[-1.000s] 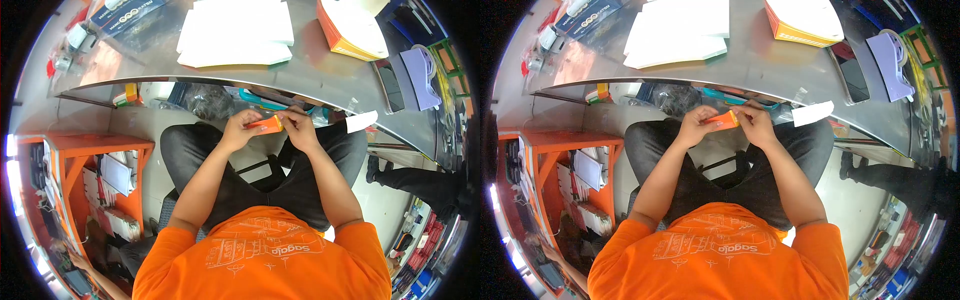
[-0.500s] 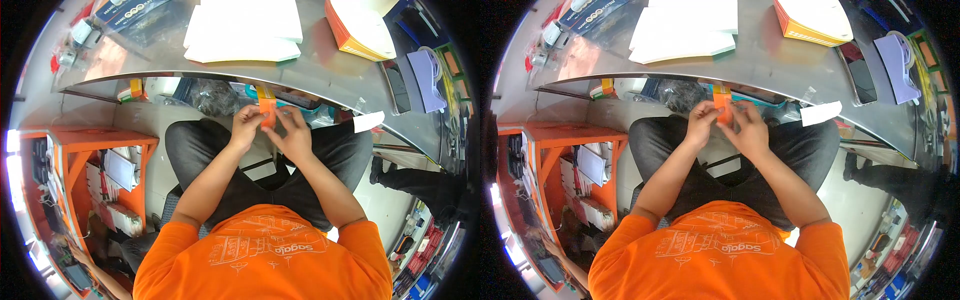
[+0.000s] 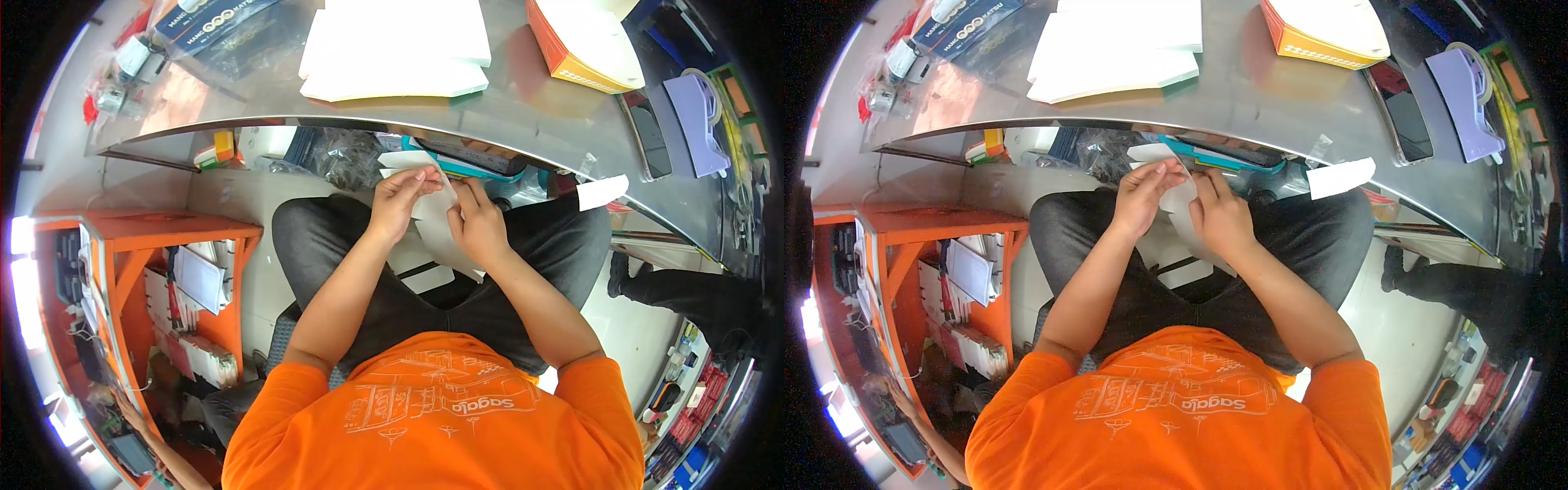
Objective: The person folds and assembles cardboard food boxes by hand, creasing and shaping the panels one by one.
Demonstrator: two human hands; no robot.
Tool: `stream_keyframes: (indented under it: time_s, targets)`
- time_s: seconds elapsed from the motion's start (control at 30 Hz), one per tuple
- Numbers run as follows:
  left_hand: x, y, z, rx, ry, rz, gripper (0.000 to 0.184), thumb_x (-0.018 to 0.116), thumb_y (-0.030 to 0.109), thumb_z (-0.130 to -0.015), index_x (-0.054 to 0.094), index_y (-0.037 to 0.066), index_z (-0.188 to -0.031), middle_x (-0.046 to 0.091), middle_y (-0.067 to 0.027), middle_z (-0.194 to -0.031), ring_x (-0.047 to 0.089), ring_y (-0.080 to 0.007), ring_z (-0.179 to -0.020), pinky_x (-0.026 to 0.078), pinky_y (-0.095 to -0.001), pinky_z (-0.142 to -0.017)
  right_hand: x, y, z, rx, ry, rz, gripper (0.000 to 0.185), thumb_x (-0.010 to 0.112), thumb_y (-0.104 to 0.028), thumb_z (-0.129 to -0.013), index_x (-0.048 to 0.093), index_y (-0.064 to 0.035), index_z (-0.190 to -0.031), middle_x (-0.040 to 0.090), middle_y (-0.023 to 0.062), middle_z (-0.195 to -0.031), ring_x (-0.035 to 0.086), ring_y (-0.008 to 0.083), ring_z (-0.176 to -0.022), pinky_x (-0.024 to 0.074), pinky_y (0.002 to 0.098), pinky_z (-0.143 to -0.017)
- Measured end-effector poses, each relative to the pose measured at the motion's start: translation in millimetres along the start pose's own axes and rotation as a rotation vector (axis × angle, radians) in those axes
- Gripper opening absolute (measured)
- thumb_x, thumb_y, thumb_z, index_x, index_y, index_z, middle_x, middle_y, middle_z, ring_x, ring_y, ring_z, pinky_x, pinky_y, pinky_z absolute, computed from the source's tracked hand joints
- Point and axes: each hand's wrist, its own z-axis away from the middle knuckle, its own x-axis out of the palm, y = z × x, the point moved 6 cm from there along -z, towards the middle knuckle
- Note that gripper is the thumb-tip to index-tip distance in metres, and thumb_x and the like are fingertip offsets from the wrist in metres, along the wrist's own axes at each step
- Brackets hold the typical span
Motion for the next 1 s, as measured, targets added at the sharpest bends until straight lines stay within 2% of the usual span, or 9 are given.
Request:
stream_keyframes:
  time_s: [0.13, 0.23, 0.27, 0.37, 0.47, 0.57, 0.67, 0.77, 1.0]
  targets:
    - [0, 7, 0, -0.091, -0.032, 0.067, 0.038, 0.068, 0.033, -0.107, 0.076, -0.004, -0.108, 0.079, -0.0165, -0.104, 0.077, -0.0257, -0.097, 0.058, -0.0357, -0.091, 4, 2, 1, -0.093, -0.011, 0.054, 0.042, 0.073, -0.01, -0.086, 0.068, -0.0085, -0.127, 0.065, 0.0091, -0.112, 0.074, 0.0318, -0.077, 0.0636, 0.0417, -0.064]
    - [-25, -2, -3, -0.196, 0.118, 0.003, 0.04, 0.07, 0.038, -0.105, 0.076, -0.002, -0.104, 0.079, -0.0147, -0.098, 0.077, -0.0237, -0.094, 0.058, -0.0322, -0.086, -1, -7, -1, -0.193, 0.03, 0.125, 0.039, 0.075, -0.01, -0.085, 0.073, -0.0119, -0.123, 0.064, 0.006, -0.108, 0.074, 0.0271, -0.077, 0.0626, 0.0392, -0.063]
    - [-27, -1, -3, -0.211, 0.117, -0.03, 0.037, 0.073, 0.036, -0.103, 0.076, -0.001, -0.104, 0.078, -0.0111, -0.095, 0.077, -0.0215, -0.094, 0.059, -0.0312, -0.084, -1, -8, -1, -0.201, 0.033, 0.134, 0.037, 0.076, -0.01, -0.084, 0.074, -0.0131, -0.121, 0.064, 0.0052, -0.107, 0.073, 0.0259, -0.077, 0.0623, 0.0385, -0.063]
    - [-25, 1, -3, -0.199, 0.1, -0.061, 0.031, 0.07, 0.025, -0.105, 0.074, -0.004, -0.113, 0.079, -0.0129, -0.103, 0.076, -0.0213, -0.098, 0.059, -0.0363, -0.089, -4, -9, -3, -0.205, 0.043, 0.123, 0.031, 0.077, -0.01, -0.087, 0.077, -0.0143, -0.117, 0.064, 0.0041, -0.103, 0.073, 0.0237, -0.077, 0.0613, 0.0379, -0.062]
    - [-26, -3, -5, -0.17, 0.027, -0.193, 0.025, 0.073, 0.018, -0.102, 0.076, -0.002, -0.117, 0.079, -0.009, -0.101, 0.074, -0.0163, -0.099, 0.058, -0.0338, -0.09, -7, -8, -7, -0.149, 0.082, 0.029, 0.022, 0.076, -0.012, -0.091, 0.078, -0.0126, -0.114, 0.066, 0.0052, -0.098, 0.073, 0.0241, -0.074, 0.0606, 0.0384, -0.061]
    - [-18, 6, -2, -0.018, 0.017, -0.401, 0.024, 0.078, 0.013, -0.099, 0.077, -0.001, -0.118, 0.079, -0.0069, -0.103, 0.07, -0.0091, -0.087, 0.058, -0.0269, -0.081, -6, 2, -7, -0.042, 0.111, -0.098, 0.015, 0.076, -0.012, -0.095, 0.076, -0.0082, -0.11, 0.067, 0.0071, -0.095, 0.073, 0.0258, -0.071, 0.0601, 0.039, -0.06]
    - [-2, 8, 7, -0.002, 0.097, -0.524, 0.022, 0.076, 0.007, -0.1, 0.076, -0.003, -0.12, 0.079, -0.0066, -0.1, 0.072, -0.0109, -0.084, 0.06, -0.0266, -0.077, -7, 2, -6, -0.01, 0.121, -0.207, 0.012, 0.076, -0.009, -0.095, 0.074, -0.0034, -0.105, 0.069, 0.0088, -0.096, 0.073, 0.0279, -0.069, 0.0598, 0.0396, -0.06]
    - [16, 2, 16, 0.093, 0.072, -0.401, 0.018, 0.073, 0.004, -0.101, 0.078, -0.001, -0.118, 0.08, -0.0056, -0.1, 0.074, -0.0122, -0.084, 0.06, -0.0271, -0.078, -7, -2, -4, -0.008, 0.14, -0.248, 0.01, 0.076, -0.008, -0.095, 0.072, -0.0006, -0.102, 0.07, 0.0099, -0.095, 0.072, 0.0276, -0.067, 0.0583, 0.0382, -0.058]
    - [25, 9, 16, 0.104, -0.167, -0.431, 0.019, 0.067, 0.003, -0.105, 0.075, -0.006, -0.12, 0.072, -0.0127, -0.126, 0.073, -0.0193, -0.105, 0.064, -0.0349, -0.089, -16, 8, -8, 0.024, 0.174, -0.34, 0.01, 0.077, -0.004, -0.095, 0.071, 0.0014, -0.101, 0.068, 0.011, -0.089, 0.067, 0.0213, -0.062, 0.0538, 0.0319, -0.056]
